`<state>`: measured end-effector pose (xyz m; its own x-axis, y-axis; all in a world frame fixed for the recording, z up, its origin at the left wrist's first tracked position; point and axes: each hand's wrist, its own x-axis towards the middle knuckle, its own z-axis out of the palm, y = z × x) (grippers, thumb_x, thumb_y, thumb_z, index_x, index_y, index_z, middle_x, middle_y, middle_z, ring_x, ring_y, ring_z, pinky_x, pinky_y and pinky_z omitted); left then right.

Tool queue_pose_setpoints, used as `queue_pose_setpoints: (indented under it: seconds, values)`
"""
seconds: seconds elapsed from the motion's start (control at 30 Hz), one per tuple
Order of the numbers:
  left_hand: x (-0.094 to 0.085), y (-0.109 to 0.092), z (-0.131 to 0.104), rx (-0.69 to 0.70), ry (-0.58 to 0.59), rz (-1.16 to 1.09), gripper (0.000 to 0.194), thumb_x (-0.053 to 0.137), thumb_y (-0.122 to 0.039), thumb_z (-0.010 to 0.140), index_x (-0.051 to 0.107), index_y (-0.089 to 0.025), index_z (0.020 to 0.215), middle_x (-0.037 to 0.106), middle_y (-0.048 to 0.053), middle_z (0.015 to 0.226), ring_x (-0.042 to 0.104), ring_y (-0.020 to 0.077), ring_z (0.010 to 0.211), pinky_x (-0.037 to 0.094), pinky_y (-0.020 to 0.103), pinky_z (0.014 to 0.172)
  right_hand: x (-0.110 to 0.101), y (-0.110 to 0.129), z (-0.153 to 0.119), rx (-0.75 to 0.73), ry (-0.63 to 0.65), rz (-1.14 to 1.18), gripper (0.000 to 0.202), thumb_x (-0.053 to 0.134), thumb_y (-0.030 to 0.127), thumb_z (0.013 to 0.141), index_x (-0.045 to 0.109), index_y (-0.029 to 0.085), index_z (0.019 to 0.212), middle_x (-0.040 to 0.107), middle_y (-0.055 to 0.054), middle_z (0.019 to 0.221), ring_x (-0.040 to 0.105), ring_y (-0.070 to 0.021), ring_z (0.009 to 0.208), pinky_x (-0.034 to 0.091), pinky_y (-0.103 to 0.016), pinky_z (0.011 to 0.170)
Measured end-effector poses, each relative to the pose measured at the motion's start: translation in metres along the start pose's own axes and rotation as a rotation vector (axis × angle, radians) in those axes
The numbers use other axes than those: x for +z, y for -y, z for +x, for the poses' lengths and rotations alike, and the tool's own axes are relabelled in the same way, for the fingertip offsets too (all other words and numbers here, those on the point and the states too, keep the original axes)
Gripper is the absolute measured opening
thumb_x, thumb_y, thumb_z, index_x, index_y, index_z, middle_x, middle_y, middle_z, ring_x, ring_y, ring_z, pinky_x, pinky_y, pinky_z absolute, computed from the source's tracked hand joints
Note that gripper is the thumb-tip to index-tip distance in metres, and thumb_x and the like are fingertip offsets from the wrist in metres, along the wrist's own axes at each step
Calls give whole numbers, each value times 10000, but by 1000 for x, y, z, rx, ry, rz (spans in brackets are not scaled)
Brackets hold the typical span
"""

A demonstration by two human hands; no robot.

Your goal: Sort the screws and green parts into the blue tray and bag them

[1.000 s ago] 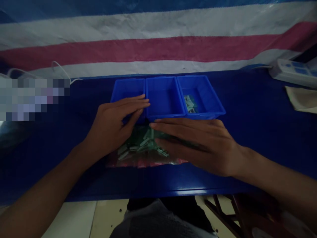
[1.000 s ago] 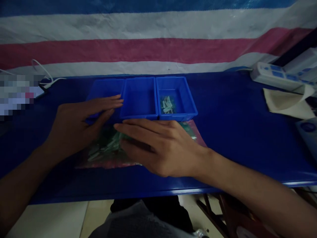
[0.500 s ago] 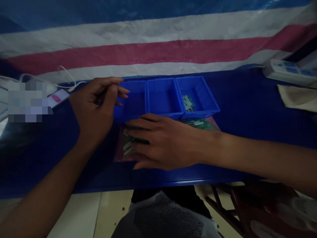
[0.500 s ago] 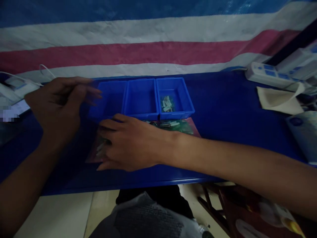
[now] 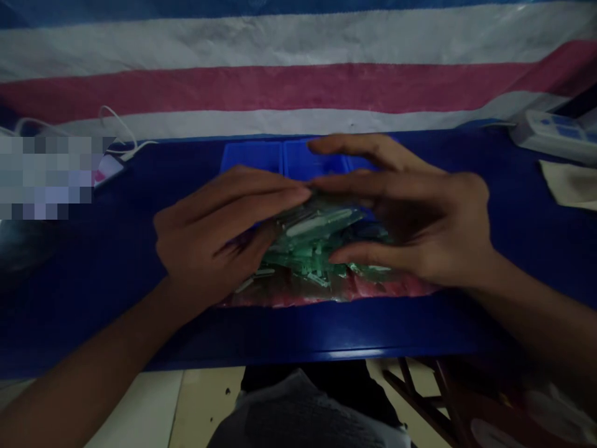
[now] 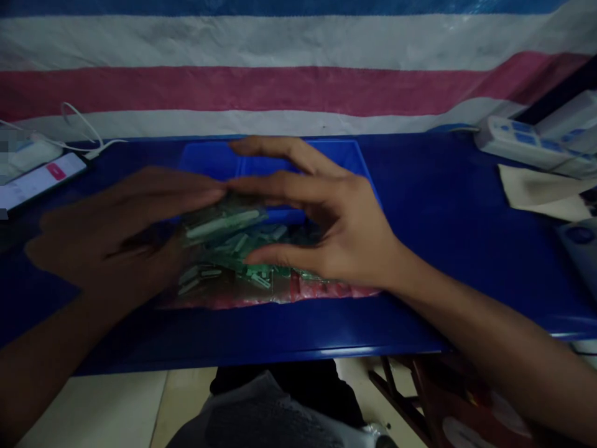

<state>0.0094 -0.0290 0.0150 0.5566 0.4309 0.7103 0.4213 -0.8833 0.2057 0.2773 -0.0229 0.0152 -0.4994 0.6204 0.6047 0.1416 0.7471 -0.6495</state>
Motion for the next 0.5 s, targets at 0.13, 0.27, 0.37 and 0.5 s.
queue_pose_setpoints:
  seconds: [0.13, 0.27, 0.37, 0.5]
  values:
    - [6, -11, 0, -138, 74, -35, 209, 693, -258, 1102, 804, -331, 1264, 844, -24, 1060, 807, 171, 953, 688, 301, 891, 8, 5, -13, -45, -58, -252, 150, 814, 287, 985, 861, 346, 1115, 823, -57, 1225, 807, -298, 1080, 700, -479, 948]
    - [13, -15, 1, -251, 36, -14, 283, 667, -466, 1119, 765, -338, 1351, 843, -47, 965, 782, 158, 767, 691, 291, 839, 15, 8, -18, 100, -177, -125, 331, 825, 210, 966, 783, 351, 1262, 818, 16, 1048, 767, -202, 817, 674, -369, 725]
    - [14, -8, 2, -193, -83, 103, 273, 650, -397, 1123, 775, -320, 1352, 828, -1, 1226, 793, 184, 915, 694, 307, 826, 18, 7, -17, 178, -337, 36, 348, 861, 191, 927, 748, 349, 1215, 779, 40, 1190, 743, -159, 935, 636, -270, 644]
    - [13, 2, 0, 101, -144, 172, 391, 752, -182, 1018, 766, -332, 1378, 769, 13, 1415, 746, 268, 1252, 696, 396, 1002, 18, 8, -16, 254, -381, 185, 367, 903, 152, 858, 787, 366, 1133, 779, 80, 1223, 703, -82, 745, 591, -187, 526]
